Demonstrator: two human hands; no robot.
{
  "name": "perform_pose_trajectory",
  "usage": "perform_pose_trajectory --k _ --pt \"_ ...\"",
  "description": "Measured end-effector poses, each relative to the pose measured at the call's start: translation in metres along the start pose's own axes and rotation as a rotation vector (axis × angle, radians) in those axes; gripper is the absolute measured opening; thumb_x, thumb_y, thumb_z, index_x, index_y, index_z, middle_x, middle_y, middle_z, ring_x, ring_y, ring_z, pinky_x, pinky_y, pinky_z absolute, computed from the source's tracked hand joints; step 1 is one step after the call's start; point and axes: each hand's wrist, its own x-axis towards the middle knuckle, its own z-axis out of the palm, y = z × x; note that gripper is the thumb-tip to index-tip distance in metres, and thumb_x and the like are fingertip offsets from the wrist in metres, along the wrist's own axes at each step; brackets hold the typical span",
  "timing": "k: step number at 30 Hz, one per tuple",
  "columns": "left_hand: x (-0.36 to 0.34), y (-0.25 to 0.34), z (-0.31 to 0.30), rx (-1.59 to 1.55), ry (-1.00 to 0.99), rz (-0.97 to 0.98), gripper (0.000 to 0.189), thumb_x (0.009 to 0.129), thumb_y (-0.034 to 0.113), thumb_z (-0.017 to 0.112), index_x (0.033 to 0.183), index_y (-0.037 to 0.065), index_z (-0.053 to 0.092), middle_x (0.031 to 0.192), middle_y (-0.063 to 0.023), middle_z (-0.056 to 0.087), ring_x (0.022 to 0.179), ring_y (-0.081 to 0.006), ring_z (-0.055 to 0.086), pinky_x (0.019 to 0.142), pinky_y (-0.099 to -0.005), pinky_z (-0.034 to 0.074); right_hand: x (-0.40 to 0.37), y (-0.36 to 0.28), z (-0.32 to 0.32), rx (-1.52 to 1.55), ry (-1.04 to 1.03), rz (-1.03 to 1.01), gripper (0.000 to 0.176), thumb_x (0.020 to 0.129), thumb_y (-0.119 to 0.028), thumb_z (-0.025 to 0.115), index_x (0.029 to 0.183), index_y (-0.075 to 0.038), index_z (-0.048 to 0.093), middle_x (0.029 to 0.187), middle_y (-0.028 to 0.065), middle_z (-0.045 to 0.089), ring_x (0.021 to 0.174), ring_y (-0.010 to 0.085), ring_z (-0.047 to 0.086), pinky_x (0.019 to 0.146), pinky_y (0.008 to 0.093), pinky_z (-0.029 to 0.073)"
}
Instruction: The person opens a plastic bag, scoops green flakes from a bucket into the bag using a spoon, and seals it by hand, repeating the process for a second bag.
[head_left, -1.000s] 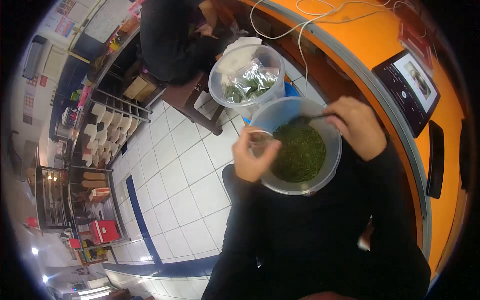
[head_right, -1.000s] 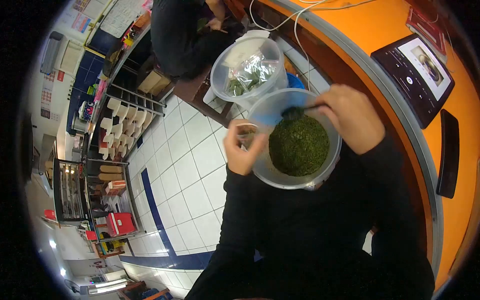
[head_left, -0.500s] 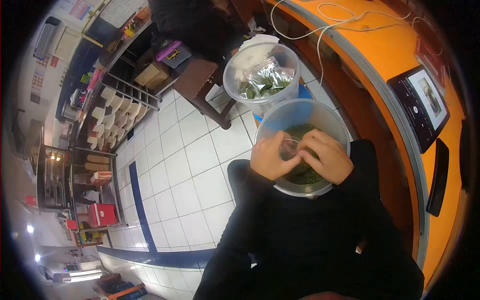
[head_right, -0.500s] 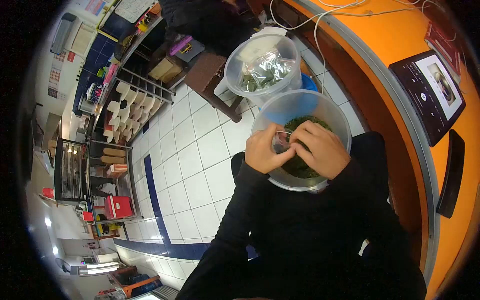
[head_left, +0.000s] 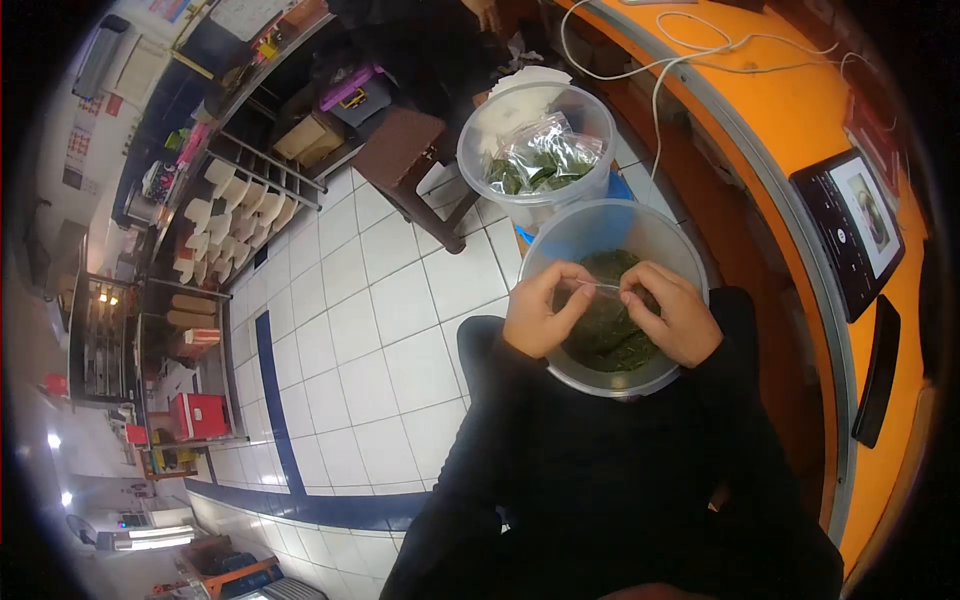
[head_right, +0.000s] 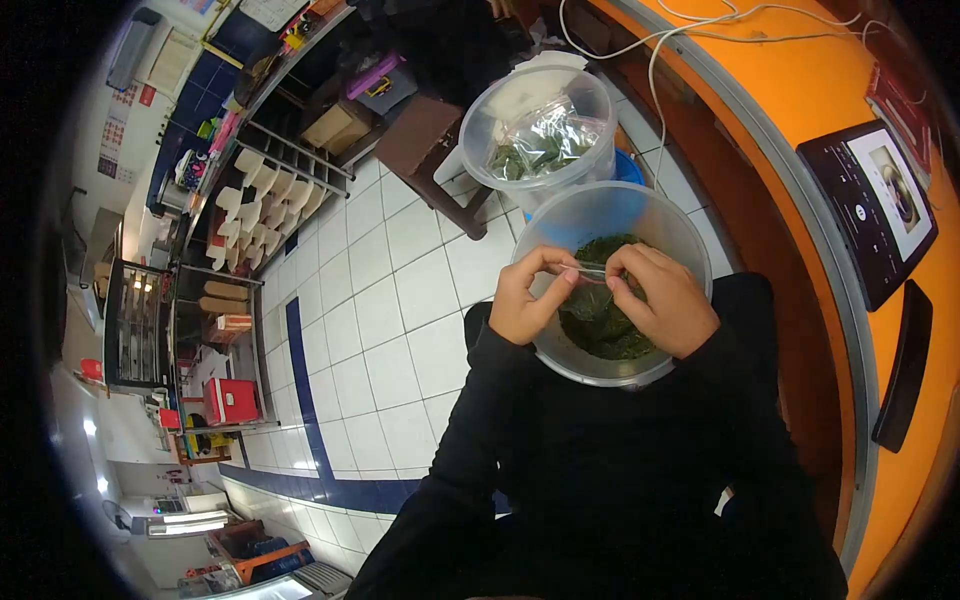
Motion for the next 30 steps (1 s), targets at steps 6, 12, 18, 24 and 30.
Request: perform_pose_trajectory --k 6,12,18,24,30 --pt "-0.002 0.001 0.001 -0.087 0.045 -0.087 0.016 0.099 0.013 0.072 0.106 0.000 0.070 0.092 -0.0076 0.076 0.092 -0.0149 0.071 0.084 -0.0299 0.054 -0.001 0.003 0.001 0.039 0.035 -0.022 0.008 0.098 -0.008 0.064 0.102 -0.001 0.062 0.095 0.0135 0.063 0.082 0.0254 0.064 0.075 0.0363 0.050" --pt "-0.006 0.001 -0.001 -0.120 0.057 -0.037 0.016 0.099 0.015 0.072 0.105 0.002 0.067 0.092 -0.0066 0.074 0.089 -0.0149 0.072 0.080 -0.0305 0.054 -0.001 0.004 0.011 0.024 0.060 -0.067 0.006 0.098 -0.002 0.063 0.102 0.002 0.060 0.091 0.0125 0.061 0.079 0.0208 0.060 0.073 0.0327 0.048" --pt "-0.007 0.003 -0.005 0.007 0.059 -0.005 0.014 0.098 0.016 0.072 0.103 0.004 0.066 0.089 -0.0083 0.072 0.087 -0.0197 0.072 0.077 -0.0334 0.054 0.000 0.004 0.014 0.042 0.031 -0.058 0.006 0.099 -0.003 0.062 0.103 0.001 0.060 0.091 0.0108 0.060 0.079 0.0182 0.058 0.074 0.0322 0.048" --pt "-0.008 0.006 -0.003 0.260 -0.011 0.180 0.016 0.099 0.023 0.069 0.103 0.007 0.068 0.094 -0.0119 0.073 0.086 -0.0335 0.068 0.079 -0.0436 0.051 0.005 0.005 0.029 0.090 0.097 -0.005 0.013 0.096 -0.004 0.068 0.107 -0.001 0.062 0.093 0.0107 0.064 0.080 0.0187 0.060 0.074 0.0321 0.049" --pt "-0.009 0.007 -0.003 0.287 -0.017 0.168 0.018 0.100 0.027 0.066 0.104 0.010 0.068 0.092 -0.0107 0.073 0.084 -0.0345 0.066 0.081 -0.0459 0.048 0.011 0.009 0.029 0.030 0.039 -0.029 0.012 0.095 -0.003 0.070 0.104 0.000 0.062 0.087 0.0108 0.066 0.080 0.0184 0.063 0.075 0.0330 0.050"
